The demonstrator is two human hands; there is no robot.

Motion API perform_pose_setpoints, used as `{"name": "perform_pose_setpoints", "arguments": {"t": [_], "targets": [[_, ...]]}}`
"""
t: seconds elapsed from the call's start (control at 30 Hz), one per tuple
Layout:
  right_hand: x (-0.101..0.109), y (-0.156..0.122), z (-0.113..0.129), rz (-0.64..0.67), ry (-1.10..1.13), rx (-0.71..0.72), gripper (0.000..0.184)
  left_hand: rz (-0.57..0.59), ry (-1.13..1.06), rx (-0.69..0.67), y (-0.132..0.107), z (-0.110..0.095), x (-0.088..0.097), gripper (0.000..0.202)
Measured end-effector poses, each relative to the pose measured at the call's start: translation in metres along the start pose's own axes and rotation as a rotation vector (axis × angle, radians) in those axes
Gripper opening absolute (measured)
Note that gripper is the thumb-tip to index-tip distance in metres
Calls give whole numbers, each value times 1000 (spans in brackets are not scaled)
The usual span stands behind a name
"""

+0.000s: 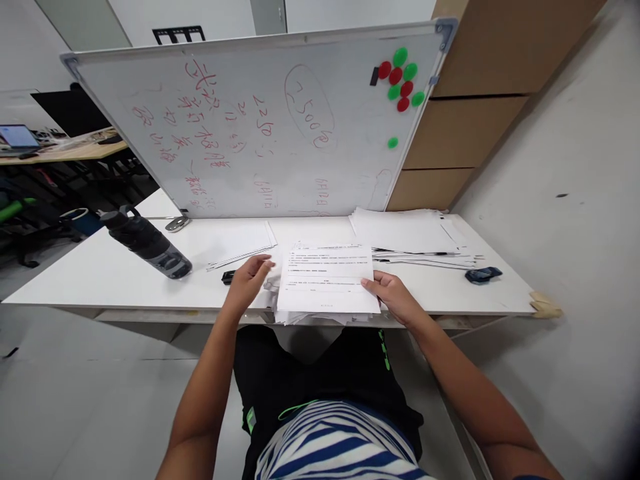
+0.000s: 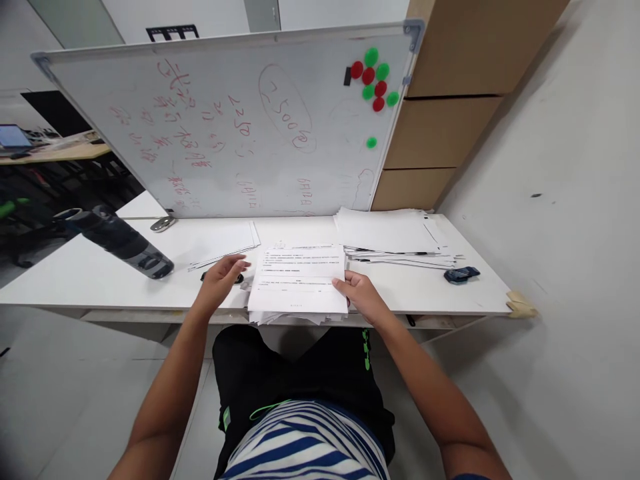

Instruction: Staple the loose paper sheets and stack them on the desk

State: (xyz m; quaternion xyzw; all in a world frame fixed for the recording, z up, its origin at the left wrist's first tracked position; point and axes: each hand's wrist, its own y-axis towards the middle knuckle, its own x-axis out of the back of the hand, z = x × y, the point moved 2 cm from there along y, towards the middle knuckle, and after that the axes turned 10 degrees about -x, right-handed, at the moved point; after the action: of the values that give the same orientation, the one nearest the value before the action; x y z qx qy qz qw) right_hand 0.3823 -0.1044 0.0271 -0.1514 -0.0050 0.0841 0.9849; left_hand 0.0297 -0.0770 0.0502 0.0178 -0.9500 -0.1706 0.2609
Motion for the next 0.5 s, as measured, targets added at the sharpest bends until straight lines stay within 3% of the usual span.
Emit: {"name": "perform_pose_setpoints", "arguments": {"t": [0.13, 0.2, 0.27, 0.33, 0.5], "targets": [[-5, 2, 10, 17, -41, -5, 41, -58, 529, -77, -8, 61, 32, 90], [-14, 7, 18, 29, -58, -5, 41, -21, 606, -85, -12, 90, 35, 79], [-26, 14, 27, 45, -73, -8, 40, -75, 633, -130, -15, 109, 33, 58], [-39, 22, 35, 66, -100, -12, 37, -155, 638, -179, -18, 118, 28, 45], [-74, 46, 47, 131, -188, 4, 27, -260, 574, -251, -22, 118, 25, 43]]}}
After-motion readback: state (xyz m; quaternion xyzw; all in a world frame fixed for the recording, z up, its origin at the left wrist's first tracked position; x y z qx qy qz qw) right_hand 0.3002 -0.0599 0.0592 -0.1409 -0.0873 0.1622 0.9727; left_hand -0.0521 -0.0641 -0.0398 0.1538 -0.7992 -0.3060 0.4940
